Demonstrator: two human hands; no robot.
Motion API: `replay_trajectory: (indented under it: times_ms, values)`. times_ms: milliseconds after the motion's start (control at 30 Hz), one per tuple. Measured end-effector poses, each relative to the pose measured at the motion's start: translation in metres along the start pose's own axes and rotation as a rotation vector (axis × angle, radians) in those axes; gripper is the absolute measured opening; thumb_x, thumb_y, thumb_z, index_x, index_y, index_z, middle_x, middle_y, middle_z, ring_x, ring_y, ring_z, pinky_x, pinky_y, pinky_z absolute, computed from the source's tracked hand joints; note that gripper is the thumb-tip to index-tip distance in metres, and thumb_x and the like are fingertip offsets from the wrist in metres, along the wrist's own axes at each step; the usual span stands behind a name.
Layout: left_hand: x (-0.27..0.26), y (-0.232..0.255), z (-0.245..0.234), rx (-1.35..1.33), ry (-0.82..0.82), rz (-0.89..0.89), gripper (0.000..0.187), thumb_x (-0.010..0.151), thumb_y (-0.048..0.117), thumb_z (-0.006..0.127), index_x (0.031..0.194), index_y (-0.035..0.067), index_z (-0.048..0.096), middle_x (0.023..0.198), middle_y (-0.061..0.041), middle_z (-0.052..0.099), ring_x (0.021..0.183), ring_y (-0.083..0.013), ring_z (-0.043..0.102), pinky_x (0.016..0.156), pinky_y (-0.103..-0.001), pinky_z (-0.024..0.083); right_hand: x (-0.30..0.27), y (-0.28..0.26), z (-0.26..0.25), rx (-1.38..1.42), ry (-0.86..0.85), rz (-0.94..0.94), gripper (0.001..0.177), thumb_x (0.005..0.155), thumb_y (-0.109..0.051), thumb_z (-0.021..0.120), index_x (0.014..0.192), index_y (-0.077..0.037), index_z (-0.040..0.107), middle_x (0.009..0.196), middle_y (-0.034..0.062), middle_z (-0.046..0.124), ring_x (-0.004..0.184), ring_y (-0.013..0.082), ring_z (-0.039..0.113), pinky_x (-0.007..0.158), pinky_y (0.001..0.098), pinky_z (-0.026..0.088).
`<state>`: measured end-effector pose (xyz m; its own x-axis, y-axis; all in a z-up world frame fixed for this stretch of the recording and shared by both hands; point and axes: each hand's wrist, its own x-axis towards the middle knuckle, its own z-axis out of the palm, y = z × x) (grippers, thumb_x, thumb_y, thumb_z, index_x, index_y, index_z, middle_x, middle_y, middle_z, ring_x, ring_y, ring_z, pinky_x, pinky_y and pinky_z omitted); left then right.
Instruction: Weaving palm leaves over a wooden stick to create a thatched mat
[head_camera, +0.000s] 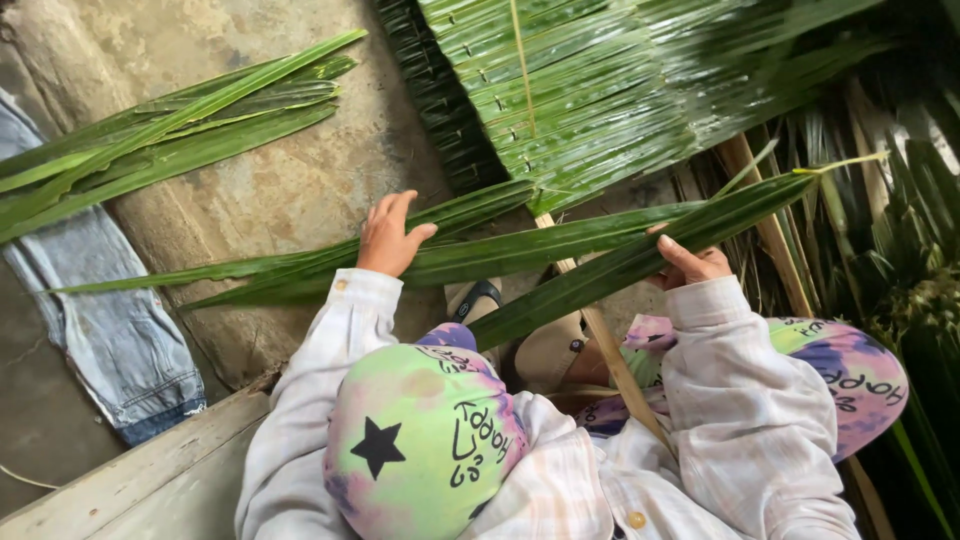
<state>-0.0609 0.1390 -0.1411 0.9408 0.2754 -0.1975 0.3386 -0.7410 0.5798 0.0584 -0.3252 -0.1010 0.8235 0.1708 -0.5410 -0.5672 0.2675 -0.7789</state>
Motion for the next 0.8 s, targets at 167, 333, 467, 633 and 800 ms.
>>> replay_trajectory:
  times_ms: [167,333,467,633,800]
  values:
    - [0.018,-0.045,0.028,-0.118,-0.220,-0.120,0.040,0.079,0.029,0.087,0.114,0.021,0.070,0.114,-0.010,0.074,0.115,-0.0365,0.067,0.098,-0.049,0.051,0.006,0.013,-0.023,-0.081,0.008,-0.013,0.030,0.096,-0.011,0.074,0.122,0.004,0.067,0.101,0.0219,0.068,0.093,0.0352,0.075,0.084,0.0602,0.059]
    - [0.024,-0.003,-0.033,-0.353,-0.241,-0.021,0.018,0.083,0.022,0.081,0.100,0.019,0.075,0.095,-0.004,0.076,0.096,-0.0200,0.070,0.089,-0.038,0.051,0.042,0.055,-0.086,-0.120,0.037,-0.027,0.028,0.097,-0.013,0.078,0.112,0.007,0.067,0.072,0.0199,0.060,0.071,0.0314,0.072,0.081,0.0603,0.059]
    - [0.017,0.045,-0.079,-0.285,-0.323,0.038,0.023,0.081,0.017,0.078,0.104,0.015,0.077,0.095,-0.009,0.079,0.102,-0.0266,0.072,0.091,-0.044,0.053,0.034,0.049,-0.066,-0.132,0.010,-0.046,0.032,0.095,-0.015,0.078,0.119,0.004,0.069,0.045,0.0145,0.049,0.050,0.0241,0.067,0.082,0.0577,0.060]
    - [0.010,0.095,-0.102,0.007,-0.399,-0.008,0.028,0.083,0.026,0.079,0.111,0.026,0.077,0.112,-0.006,0.077,0.116,-0.0358,0.066,0.099,-0.050,0.052,-0.022,-0.008,0.019,-0.191,-0.026,-0.105,0.030,0.093,-0.016,0.075,0.118,0.000,0.071,0.043,0.0115,0.047,0.045,0.0156,0.061,0.077,0.0464,0.063]
    - [0.022,0.063,-0.079,0.070,-0.580,0.006,0.030,0.080,0.026,0.078,0.110,0.023,0.080,0.110,-0.012,0.078,0.116,-0.0398,0.066,0.098,-0.053,0.053,-0.030,-0.012,0.017,-0.232,-0.093,-0.186,0.025,0.092,-0.014,0.073,0.114,-0.001,0.070,0.046,0.0084,0.050,0.047,0.0110,0.060,0.072,0.0362,0.063]
